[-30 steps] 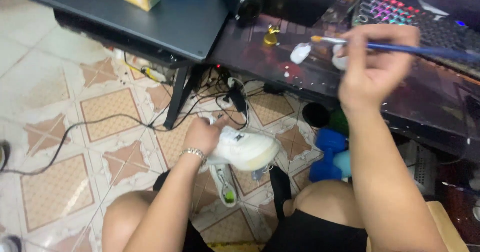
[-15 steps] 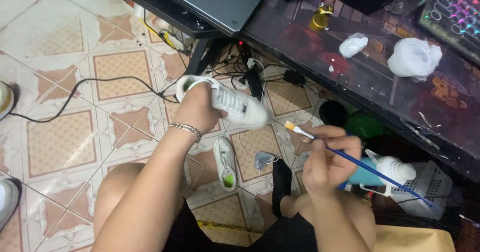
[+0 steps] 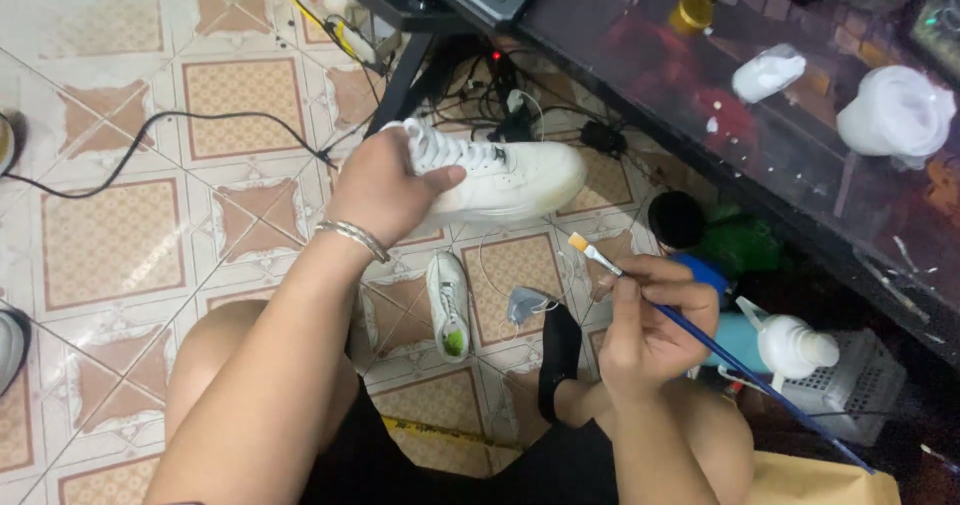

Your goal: The person paints the sole and sides of a white sneaker using a small brush and white paint. They repeatedly dip the brush into a small container on the desk to reload paint while holding the shoe in their left hand.

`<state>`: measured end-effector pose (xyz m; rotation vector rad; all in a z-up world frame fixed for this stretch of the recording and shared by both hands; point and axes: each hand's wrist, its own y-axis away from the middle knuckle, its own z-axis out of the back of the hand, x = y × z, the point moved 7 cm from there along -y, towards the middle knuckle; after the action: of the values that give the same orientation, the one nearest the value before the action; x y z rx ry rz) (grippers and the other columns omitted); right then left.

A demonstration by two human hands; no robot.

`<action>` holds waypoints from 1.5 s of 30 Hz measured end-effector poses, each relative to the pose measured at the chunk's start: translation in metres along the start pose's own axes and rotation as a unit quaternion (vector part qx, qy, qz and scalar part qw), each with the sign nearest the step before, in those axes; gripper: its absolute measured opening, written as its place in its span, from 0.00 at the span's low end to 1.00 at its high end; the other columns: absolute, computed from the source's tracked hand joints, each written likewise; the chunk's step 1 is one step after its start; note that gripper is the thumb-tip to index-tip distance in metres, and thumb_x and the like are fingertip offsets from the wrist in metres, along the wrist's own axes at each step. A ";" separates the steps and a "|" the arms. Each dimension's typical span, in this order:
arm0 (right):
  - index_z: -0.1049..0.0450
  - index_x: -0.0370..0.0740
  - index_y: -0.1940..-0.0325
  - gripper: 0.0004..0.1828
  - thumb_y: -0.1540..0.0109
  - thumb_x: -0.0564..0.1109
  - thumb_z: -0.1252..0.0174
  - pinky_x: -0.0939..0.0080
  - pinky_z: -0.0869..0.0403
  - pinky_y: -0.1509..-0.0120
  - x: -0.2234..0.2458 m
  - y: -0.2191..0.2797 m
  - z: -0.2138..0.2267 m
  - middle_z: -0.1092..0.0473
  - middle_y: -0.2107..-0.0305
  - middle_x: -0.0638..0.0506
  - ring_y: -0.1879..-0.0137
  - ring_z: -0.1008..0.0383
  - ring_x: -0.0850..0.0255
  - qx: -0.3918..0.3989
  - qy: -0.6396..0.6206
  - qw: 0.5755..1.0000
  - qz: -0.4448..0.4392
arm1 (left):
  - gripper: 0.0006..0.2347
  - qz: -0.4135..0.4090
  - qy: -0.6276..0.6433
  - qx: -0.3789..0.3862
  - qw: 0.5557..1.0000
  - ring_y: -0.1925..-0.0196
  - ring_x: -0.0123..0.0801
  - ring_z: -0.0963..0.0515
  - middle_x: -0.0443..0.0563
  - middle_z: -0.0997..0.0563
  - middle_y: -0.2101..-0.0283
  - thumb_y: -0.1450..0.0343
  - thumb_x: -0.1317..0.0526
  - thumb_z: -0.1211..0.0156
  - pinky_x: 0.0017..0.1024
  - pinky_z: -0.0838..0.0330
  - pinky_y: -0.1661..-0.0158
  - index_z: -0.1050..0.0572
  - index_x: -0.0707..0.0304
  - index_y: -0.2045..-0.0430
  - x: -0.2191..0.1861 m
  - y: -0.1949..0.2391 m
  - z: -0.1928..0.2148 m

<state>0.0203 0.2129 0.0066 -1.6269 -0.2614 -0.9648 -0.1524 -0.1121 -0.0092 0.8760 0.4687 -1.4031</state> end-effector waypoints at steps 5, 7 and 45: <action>0.37 0.38 0.56 0.21 0.26 0.26 0.30 0.56 0.16 0.58 0.015 0.007 -0.003 0.20 0.59 0.28 0.67 0.15 0.51 0.017 0.018 0.999 0.029 | 0.29 0.084 0.073 0.064 0.992 0.31 0.69 0.09 0.75 0.06 0.46 0.27 0.43 0.16 0.59 0.17 0.32 0.11 0.76 0.46 0.023 0.004 -0.017; 0.36 0.38 0.57 0.21 0.27 0.26 0.29 0.59 0.17 0.58 0.011 0.011 -0.005 0.19 0.59 0.29 0.66 0.15 0.53 0.027 0.021 0.999 0.035 | 0.31 0.092 0.074 0.071 0.990 0.31 0.70 0.09 0.76 0.07 0.45 0.27 0.42 0.16 0.59 0.17 0.31 0.11 0.79 0.46 0.020 0.005 -0.017; 0.22 0.36 0.62 0.17 0.31 0.24 0.22 0.52 0.15 0.49 0.004 0.003 -0.035 0.14 0.57 0.35 0.53 0.09 0.43 0.103 0.117 0.982 0.107 | 0.35 0.068 -0.007 0.109 0.992 0.26 0.71 0.12 0.80 0.10 0.36 0.25 0.44 0.18 0.65 0.19 0.29 0.14 0.85 0.36 0.008 0.012 -0.022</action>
<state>0.0090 0.1789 0.0066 -1.3101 -0.0234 -0.9213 -0.1347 -0.1007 -0.0257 1.0550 0.2417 -1.3492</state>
